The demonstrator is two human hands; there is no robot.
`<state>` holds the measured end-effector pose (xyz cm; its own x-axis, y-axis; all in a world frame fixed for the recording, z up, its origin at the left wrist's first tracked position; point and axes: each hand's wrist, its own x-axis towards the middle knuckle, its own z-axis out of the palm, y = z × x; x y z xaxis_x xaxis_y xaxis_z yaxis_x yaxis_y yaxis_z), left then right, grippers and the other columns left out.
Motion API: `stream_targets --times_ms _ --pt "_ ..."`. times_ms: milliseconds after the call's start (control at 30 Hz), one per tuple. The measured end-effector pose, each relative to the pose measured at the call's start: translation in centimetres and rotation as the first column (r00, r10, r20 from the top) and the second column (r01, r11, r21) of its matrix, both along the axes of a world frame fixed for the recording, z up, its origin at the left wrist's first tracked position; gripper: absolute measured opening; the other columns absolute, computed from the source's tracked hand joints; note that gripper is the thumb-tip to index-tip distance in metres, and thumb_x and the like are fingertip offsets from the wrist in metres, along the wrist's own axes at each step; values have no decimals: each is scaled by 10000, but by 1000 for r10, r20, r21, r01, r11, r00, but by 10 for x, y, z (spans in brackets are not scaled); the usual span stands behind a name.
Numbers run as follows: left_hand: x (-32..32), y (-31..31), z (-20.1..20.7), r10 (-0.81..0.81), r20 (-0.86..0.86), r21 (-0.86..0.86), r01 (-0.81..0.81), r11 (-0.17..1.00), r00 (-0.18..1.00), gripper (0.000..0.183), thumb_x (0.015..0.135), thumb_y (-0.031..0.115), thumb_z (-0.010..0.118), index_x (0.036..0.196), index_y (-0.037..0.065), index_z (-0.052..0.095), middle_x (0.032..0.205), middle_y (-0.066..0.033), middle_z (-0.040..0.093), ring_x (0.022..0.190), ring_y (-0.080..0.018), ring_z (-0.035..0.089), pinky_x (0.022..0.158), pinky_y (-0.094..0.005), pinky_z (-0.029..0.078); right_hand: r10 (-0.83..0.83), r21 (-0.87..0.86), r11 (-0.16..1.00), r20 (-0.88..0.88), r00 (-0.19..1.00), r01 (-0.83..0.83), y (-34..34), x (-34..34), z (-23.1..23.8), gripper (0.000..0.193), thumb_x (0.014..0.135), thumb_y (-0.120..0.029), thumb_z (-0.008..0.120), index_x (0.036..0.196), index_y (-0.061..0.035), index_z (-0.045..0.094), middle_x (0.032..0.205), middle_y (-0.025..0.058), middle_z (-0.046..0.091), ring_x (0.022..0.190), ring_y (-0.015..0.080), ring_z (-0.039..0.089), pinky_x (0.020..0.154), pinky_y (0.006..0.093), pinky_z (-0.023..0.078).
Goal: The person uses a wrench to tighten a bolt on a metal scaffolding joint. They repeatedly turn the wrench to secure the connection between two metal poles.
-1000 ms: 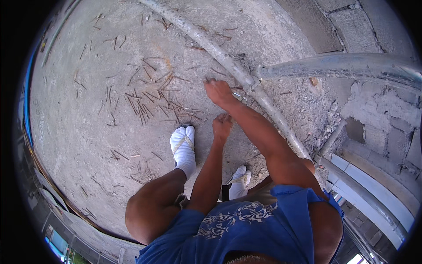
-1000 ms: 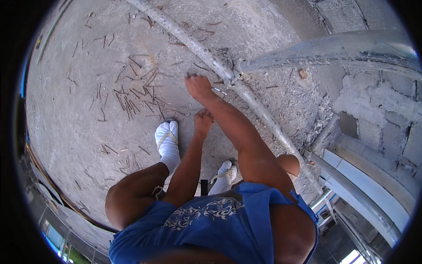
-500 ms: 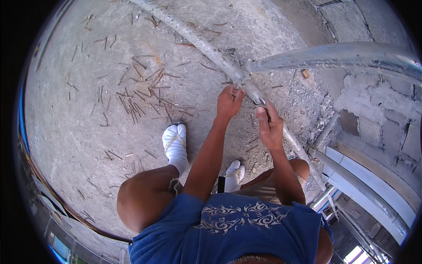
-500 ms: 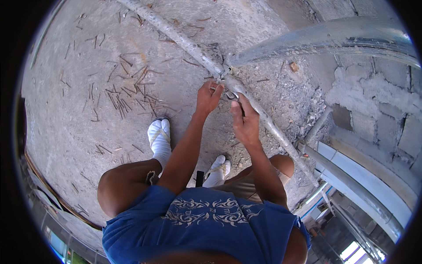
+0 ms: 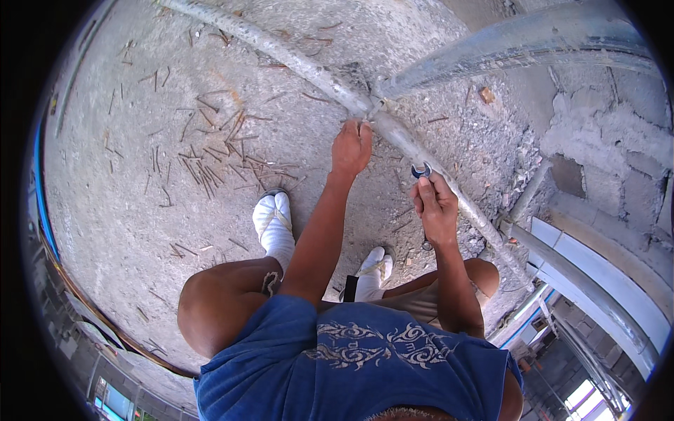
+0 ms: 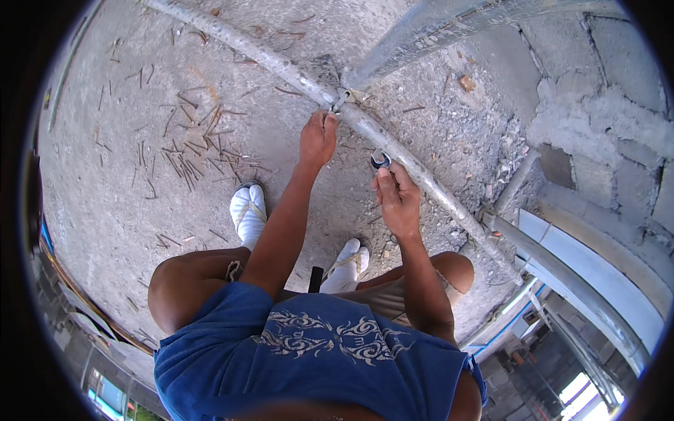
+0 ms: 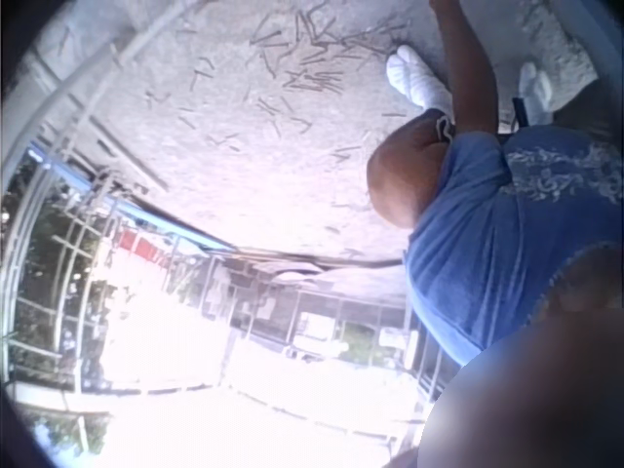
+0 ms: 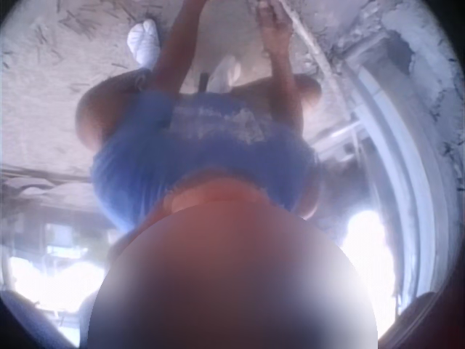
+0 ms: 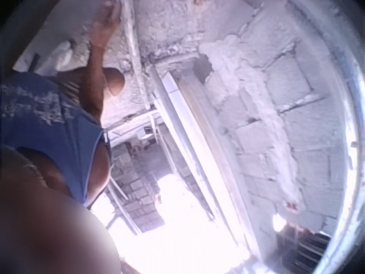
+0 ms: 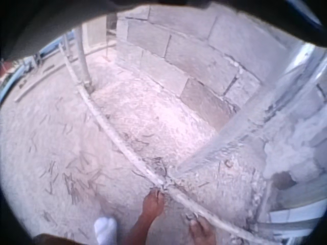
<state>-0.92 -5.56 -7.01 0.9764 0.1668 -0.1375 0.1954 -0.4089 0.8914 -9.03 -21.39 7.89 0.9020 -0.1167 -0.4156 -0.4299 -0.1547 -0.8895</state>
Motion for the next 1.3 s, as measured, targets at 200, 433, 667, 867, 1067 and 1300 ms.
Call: stream_targets --times_ms 200,433,667,867,1067,1300 --pt "-2 -19 -6 120 -38 -110 -124 986 992 317 958 253 433 933 -33 569 910 -311 611 883 -514 561 795 -511 447 -64 31 997 -70 995 66 -7 2 -14 186 992 -187 518 942 -22 589 702 5 557 541 37 459 465 200 360" --pt "9 -12 -9 -44 -640 -696 -554 458 767 359 922 352 473 897 18 601 663 -75 552 538 -232 540 543 -371 447 190 -194 961 -49 981 -196 3 20 -2 262 943 -246 613 942 16 626 762 56 625 642 127 589 583 270 470" --pt "-19 14 13 -85 -648 -707 -555 439 757 480 934 497 480 940 31 594 747 -36 555 576 -152 533 548 -318 446 378 -487 848 281 882 -208 25 34 37 261 878 -178 699 1036 29 678 968 131 687 830 162 640 749 264 490" --pt "-36 24 9 35 -528 -840 -528 125 849 360 938 293 587 1075 -39 570 899 -101 627 780 -195 628 695 -335 547 184 -326 938 174 967 -120 36 27 -6 221 875 -123 691 1045 19 682 972 143 697 863 203 664 782 297 501" --pt "-22 8 7 152 -494 -842 -514 162 856 354 893 77 649 1202 -73 561 998 -105 653 880 -176 647 809 -294 567 306 -489 866 345 887 -109 15 16 -30 272 883 -173 701 1077 16 680 902 86 674 761 94 579 698 230 462" --pt "-20 -4 5 165 -464 -847 -491 204 870 365 872 73 676 1178 -98 574 1050 -117 652 919 -185 647 842 -306 563 216 -518 852 217 952 -76 -22 8 -45 244 861 -140 702 1055 8 689 876 147 688 759 202 644 720 301 496"
